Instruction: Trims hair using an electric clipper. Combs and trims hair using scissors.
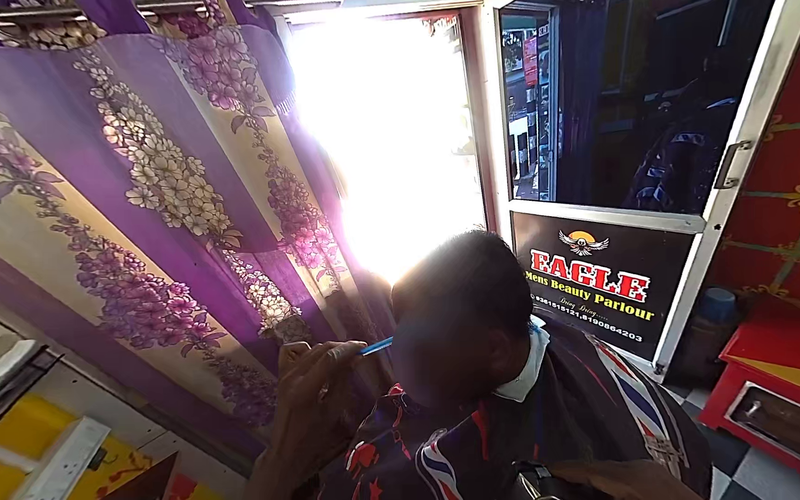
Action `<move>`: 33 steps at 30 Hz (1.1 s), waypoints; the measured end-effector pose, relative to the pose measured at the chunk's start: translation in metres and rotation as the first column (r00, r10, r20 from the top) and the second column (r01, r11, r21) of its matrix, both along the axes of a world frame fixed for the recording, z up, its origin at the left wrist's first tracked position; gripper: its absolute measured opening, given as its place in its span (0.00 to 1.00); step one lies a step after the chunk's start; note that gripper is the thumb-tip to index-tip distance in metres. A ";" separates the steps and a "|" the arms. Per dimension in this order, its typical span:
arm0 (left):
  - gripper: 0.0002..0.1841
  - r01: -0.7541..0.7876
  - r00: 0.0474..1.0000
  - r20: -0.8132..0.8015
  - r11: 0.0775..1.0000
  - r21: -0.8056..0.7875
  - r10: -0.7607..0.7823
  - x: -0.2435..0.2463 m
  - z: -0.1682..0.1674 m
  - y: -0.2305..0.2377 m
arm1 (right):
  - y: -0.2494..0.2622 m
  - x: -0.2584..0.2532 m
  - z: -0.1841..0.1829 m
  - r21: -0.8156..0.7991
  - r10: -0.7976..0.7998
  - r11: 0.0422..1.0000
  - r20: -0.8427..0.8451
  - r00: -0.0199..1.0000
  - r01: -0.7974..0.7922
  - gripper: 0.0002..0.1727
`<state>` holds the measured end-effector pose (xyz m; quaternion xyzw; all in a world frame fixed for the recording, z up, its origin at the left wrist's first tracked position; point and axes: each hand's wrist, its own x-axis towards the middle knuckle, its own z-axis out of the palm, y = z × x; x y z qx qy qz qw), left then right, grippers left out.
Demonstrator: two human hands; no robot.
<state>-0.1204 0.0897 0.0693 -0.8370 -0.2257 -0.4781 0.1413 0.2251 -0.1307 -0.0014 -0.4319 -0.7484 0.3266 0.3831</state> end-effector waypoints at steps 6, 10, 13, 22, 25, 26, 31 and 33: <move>0.14 0.047 0.996 -0.081 0.999 -0.009 -0.048 -0.003 0.006 0.000 | -0.003 -0.002 -0.011 -0.019 0.000 1.000 -0.023 1.000 0.000 0.36; 0.16 -0.034 0.993 -0.112 0.999 0.008 0.035 0.001 0.007 -0.008 | -0.004 -0.004 -0.013 -0.030 -0.003 1.000 -0.032 0.999 0.002 0.35; 0.16 0.006 0.974 -0.226 0.999 0.048 0.005 0.002 -0.002 -0.013 | -0.007 -0.005 -0.016 -0.042 -0.003 0.999 -0.062 0.998 0.001 0.34; 0.16 -0.003 0.955 -0.297 0.998 0.063 0.022 0.007 -0.015 -0.027 | -0.017 -0.001 -0.028 -0.021 -0.015 1.000 -0.122 0.992 0.012 0.34; 0.12 0.075 0.966 -0.255 0.993 0.095 -0.049 0.013 -0.007 -0.035 | -0.022 0.003 -0.029 -0.020 -0.017 1.000 -0.170 0.985 0.014 0.34; 0.12 0.061 0.982 -0.182 0.993 0.105 -0.041 0.019 0.001 -0.040 | -0.025 0.004 -0.027 -0.014 -0.032 0.999 -0.191 0.981 0.030 0.34; 0.15 -0.102 0.984 -0.131 0.983 0.155 0.123 0.051 0.045 -0.048 | -0.036 0.010 -0.023 0.022 -0.073 0.997 -0.236 0.969 0.080 0.30; 0.17 -0.156 0.953 -0.229 0.967 0.200 0.201 0.064 0.053 -0.051 | -0.037 0.014 -0.024 0.029 -0.072 0.996 -0.235 0.969 0.081 0.31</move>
